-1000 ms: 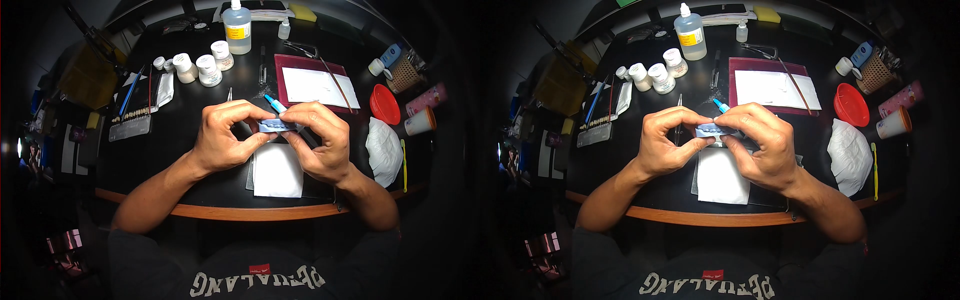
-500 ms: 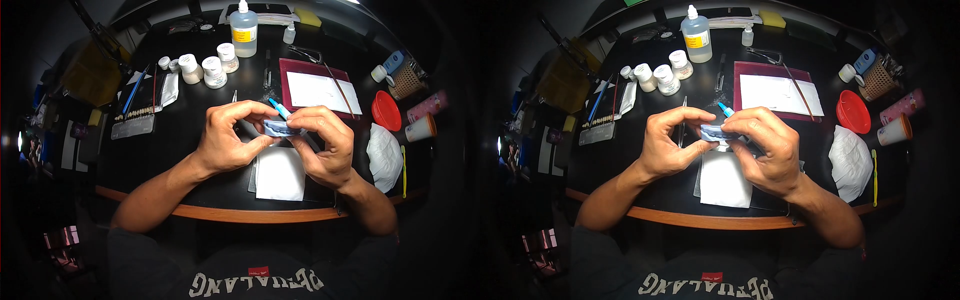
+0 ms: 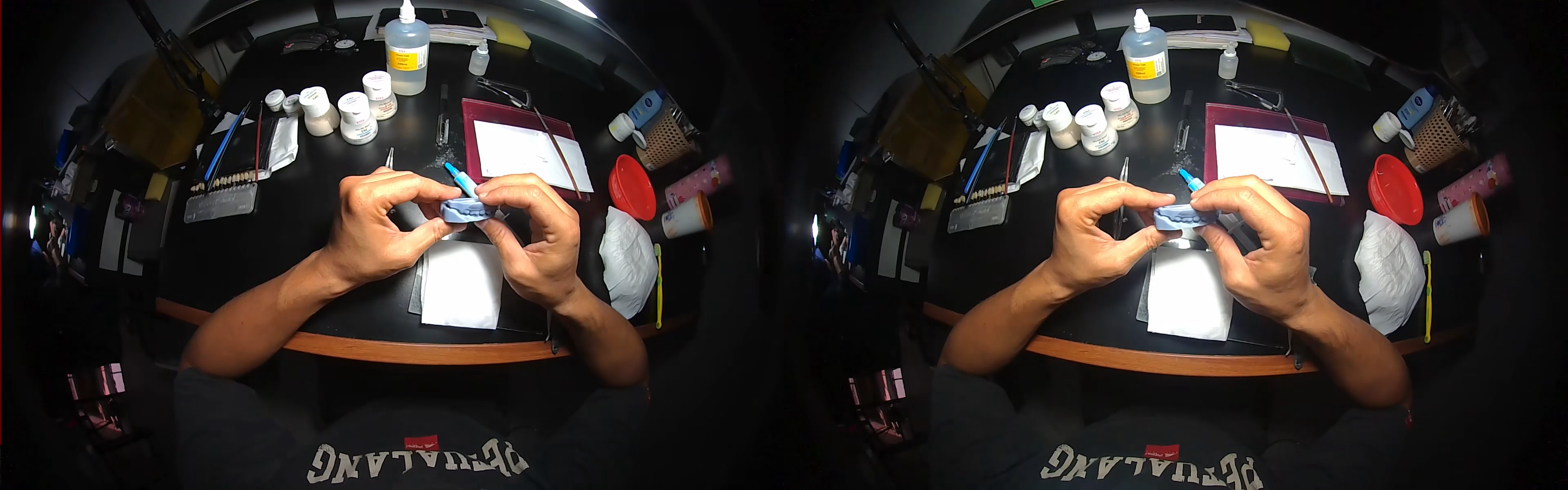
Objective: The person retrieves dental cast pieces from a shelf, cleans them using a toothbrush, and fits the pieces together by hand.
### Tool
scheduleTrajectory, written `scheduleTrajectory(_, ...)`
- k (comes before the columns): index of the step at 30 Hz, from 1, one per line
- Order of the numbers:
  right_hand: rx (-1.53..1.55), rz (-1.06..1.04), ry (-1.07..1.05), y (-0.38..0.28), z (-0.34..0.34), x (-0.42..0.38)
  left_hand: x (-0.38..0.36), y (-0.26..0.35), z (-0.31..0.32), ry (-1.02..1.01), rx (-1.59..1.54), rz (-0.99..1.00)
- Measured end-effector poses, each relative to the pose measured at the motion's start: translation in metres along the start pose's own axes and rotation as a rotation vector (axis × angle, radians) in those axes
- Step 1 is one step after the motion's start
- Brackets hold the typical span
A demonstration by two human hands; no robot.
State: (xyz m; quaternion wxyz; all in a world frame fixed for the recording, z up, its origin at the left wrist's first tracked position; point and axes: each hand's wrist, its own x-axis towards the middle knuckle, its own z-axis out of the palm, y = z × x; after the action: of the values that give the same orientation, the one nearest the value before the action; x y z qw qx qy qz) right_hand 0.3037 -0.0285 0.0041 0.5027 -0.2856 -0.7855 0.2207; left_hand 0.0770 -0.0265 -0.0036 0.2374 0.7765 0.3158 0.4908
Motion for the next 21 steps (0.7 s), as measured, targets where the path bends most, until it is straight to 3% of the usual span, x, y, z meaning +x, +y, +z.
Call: scheduleTrajectory(21, -0.075, -0.107, -0.003, -0.0007, -0.0017, -0.0014, 0.0002, -0.0016, 0.0015, -0.031, -0.021, -0.050)
